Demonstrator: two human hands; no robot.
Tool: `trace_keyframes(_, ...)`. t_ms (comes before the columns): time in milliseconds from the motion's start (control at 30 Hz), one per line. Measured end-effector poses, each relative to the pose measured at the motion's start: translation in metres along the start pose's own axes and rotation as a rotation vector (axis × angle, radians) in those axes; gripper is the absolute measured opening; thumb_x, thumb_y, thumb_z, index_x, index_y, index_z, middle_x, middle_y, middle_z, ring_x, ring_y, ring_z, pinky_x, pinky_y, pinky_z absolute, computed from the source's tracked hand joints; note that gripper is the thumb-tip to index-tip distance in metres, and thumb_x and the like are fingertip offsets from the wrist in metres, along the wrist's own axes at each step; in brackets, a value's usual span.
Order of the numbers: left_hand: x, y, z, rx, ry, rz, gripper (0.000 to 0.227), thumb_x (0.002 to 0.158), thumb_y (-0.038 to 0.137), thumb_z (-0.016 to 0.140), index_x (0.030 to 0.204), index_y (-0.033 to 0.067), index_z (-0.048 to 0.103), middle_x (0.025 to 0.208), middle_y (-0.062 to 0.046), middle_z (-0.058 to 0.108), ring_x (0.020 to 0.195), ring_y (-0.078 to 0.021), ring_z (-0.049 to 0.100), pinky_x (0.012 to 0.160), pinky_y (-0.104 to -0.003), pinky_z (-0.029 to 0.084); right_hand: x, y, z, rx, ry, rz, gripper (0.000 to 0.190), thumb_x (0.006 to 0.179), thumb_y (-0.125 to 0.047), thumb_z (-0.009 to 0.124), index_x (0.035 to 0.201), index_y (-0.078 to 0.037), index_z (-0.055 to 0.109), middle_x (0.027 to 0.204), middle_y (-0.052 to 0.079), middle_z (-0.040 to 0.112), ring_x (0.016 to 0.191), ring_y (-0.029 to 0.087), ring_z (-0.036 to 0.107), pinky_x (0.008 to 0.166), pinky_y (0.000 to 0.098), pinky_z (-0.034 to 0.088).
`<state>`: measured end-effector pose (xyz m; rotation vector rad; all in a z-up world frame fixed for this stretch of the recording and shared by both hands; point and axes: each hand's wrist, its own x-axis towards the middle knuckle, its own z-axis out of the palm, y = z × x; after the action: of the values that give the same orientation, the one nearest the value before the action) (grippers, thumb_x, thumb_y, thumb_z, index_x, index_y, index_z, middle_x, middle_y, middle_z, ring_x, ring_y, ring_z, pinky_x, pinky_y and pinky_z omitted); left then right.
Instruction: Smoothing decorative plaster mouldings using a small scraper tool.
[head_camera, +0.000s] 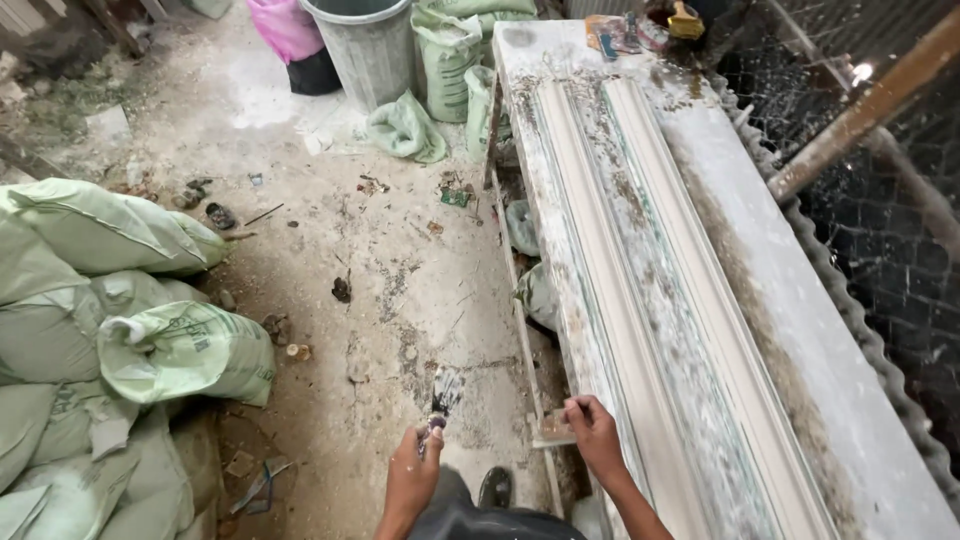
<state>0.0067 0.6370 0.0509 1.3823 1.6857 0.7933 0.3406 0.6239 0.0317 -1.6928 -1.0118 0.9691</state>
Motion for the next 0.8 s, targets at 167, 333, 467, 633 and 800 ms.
trace_keyframes(167, 0.086, 0.011, 0.032, -0.081, -0.012, -0.100, 0.034, 0.094, 0.037, 0.064, 0.099, 0.0034, 0.070, 0.077, -0.014, 0.079, 0.073, -0.0255, 0.078, 0.069, -0.039, 0.058, 0.098, -0.027, 0.019, 0.069, -0.046, 0.009, 0.027, 0.098, -0.029, 0.064, 0.098, -0.002, 0.069, 0.080, 0.004, 0.073, 0.075, 0.011, 0.066, 0.073, 0.0287, 0.056)
trace_keyframes(333, 0.186, 0.024, 0.058, -0.077, -0.069, -0.085, 0.037, 0.094, 0.039, 0.066, 0.089, 0.0021, 0.071, 0.072, -0.012, 0.077, 0.069, -0.0218, 0.077, 0.066, -0.037, 0.058, 0.184, -0.009, 0.038, 0.149, -0.001, 0.055, 0.028, 0.100, -0.028, 0.063, 0.093, 0.000, 0.068, 0.078, 0.004, 0.070, 0.075, 0.012, 0.067, 0.073, 0.0293, 0.056)
trace_keyframes(467, 0.283, 0.079, 0.048, -0.053, -0.173, -0.030, 0.040, 0.094, 0.042, 0.065, 0.086, 0.0025, 0.068, 0.067, -0.012, 0.075, 0.064, -0.0225, 0.075, 0.062, -0.039, 0.057, 0.257, -0.006, 0.052, 0.205, 0.063, 0.066, 0.034, 0.101, -0.032, 0.059, 0.089, -0.001, 0.067, 0.074, 0.005, 0.068, 0.071, 0.014, 0.068, 0.071, 0.0306, 0.057)
trace_keyframes(633, 0.404, 0.133, 0.029, 0.034, -0.253, 0.034, 0.040, 0.095, 0.042, 0.064, 0.086, 0.0029, 0.062, 0.066, -0.015, 0.072, 0.061, -0.0284, 0.074, 0.059, -0.044, 0.055, 0.320, -0.061, 0.074, 0.114, 0.132, 0.214, 0.041, 0.100, -0.034, 0.060, 0.079, 0.000, 0.070, 0.069, 0.007, 0.069, 0.069, 0.014, 0.068, 0.070, 0.0305, 0.055)
trace_keyframes(800, 0.490, 0.168, 0.028, 0.095, -0.101, 0.193, 0.039, 0.095, 0.039, 0.066, 0.089, 0.0011, 0.060, 0.067, -0.021, 0.068, 0.064, -0.0407, 0.069, 0.059, -0.051, 0.052, 0.373, -0.139, 0.085, 0.186, 0.121, 0.220, 0.045, 0.099, -0.037, 0.059, 0.070, -0.004, 0.063, 0.057, 0.008, 0.063, 0.045, 0.013, 0.054, 0.045, 0.0305, 0.045)
